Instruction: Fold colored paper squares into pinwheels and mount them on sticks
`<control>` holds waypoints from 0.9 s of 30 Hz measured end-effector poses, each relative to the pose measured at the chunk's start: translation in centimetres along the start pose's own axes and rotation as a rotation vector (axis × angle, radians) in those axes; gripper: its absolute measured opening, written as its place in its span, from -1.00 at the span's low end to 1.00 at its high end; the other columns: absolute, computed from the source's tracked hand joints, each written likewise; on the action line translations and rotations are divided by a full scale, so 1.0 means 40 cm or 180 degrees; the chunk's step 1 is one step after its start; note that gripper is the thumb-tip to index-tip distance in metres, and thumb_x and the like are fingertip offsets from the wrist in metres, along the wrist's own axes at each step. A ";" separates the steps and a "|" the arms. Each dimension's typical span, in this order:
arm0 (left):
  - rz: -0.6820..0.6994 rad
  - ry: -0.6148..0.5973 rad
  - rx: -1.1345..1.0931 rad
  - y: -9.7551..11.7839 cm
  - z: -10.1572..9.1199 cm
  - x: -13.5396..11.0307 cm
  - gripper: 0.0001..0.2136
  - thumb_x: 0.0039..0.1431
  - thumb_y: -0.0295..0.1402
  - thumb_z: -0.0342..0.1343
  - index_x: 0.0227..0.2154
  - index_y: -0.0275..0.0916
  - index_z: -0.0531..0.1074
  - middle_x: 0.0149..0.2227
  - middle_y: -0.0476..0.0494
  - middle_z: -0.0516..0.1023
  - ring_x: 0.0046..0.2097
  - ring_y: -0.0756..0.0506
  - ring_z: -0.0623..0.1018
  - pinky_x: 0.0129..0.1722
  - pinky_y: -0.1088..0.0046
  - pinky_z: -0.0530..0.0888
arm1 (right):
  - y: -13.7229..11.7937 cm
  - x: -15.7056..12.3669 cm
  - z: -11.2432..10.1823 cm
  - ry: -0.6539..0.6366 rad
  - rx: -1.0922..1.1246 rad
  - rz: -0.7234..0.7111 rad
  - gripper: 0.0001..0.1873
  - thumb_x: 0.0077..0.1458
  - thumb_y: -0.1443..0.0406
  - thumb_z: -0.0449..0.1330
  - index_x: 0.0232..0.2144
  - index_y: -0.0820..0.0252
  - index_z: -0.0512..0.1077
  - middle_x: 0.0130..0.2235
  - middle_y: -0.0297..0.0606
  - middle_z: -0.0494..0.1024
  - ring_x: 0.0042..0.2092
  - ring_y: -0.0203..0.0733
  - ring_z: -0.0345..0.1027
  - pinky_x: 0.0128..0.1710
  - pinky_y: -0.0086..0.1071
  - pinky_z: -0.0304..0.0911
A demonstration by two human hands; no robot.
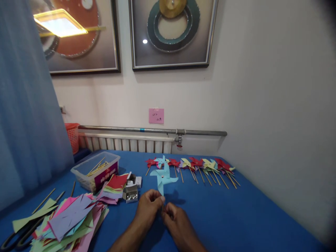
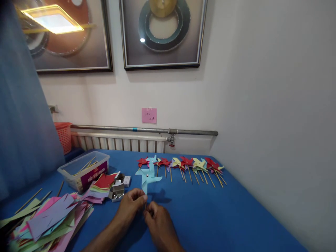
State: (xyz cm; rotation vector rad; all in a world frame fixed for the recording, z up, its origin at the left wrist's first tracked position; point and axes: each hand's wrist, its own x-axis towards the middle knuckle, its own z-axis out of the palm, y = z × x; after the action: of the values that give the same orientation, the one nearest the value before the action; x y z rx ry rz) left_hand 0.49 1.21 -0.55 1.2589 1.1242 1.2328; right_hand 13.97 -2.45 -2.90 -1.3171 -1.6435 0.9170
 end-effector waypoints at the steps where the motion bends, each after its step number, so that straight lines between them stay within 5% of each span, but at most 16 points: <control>1: 0.0091 0.0086 0.0061 0.002 -0.003 0.001 -0.69 -0.20 -0.10 0.26 -0.58 -0.24 0.38 -0.63 0.06 0.31 -0.54 0.03 0.28 -0.50 0.49 0.22 | -0.002 -0.003 0.000 -0.0004 -0.0024 -0.0008 -0.82 0.11 0.23 0.11 -0.50 0.14 0.29 -0.52 -0.42 0.30 -0.44 -0.29 0.14 -0.42 -0.43 -0.03; 27: 0.0467 0.0538 0.0377 0.009 -0.061 0.027 -0.71 -0.05 -0.11 0.20 -0.61 -0.22 0.34 -0.63 0.08 0.27 -0.53 0.02 0.27 -0.46 0.50 0.22 | -0.027 -0.008 0.002 0.0014 -0.0424 0.0043 -0.86 0.08 0.33 0.12 -0.51 0.15 0.37 -0.52 -0.38 0.46 -0.43 -0.27 0.28 -0.41 -0.43 0.02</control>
State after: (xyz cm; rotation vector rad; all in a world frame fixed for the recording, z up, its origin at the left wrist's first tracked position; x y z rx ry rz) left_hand -1.90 2.39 -0.20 1.3658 1.2599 1.4212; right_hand 13.51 -2.96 -2.01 -1.4202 -1.7188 0.8237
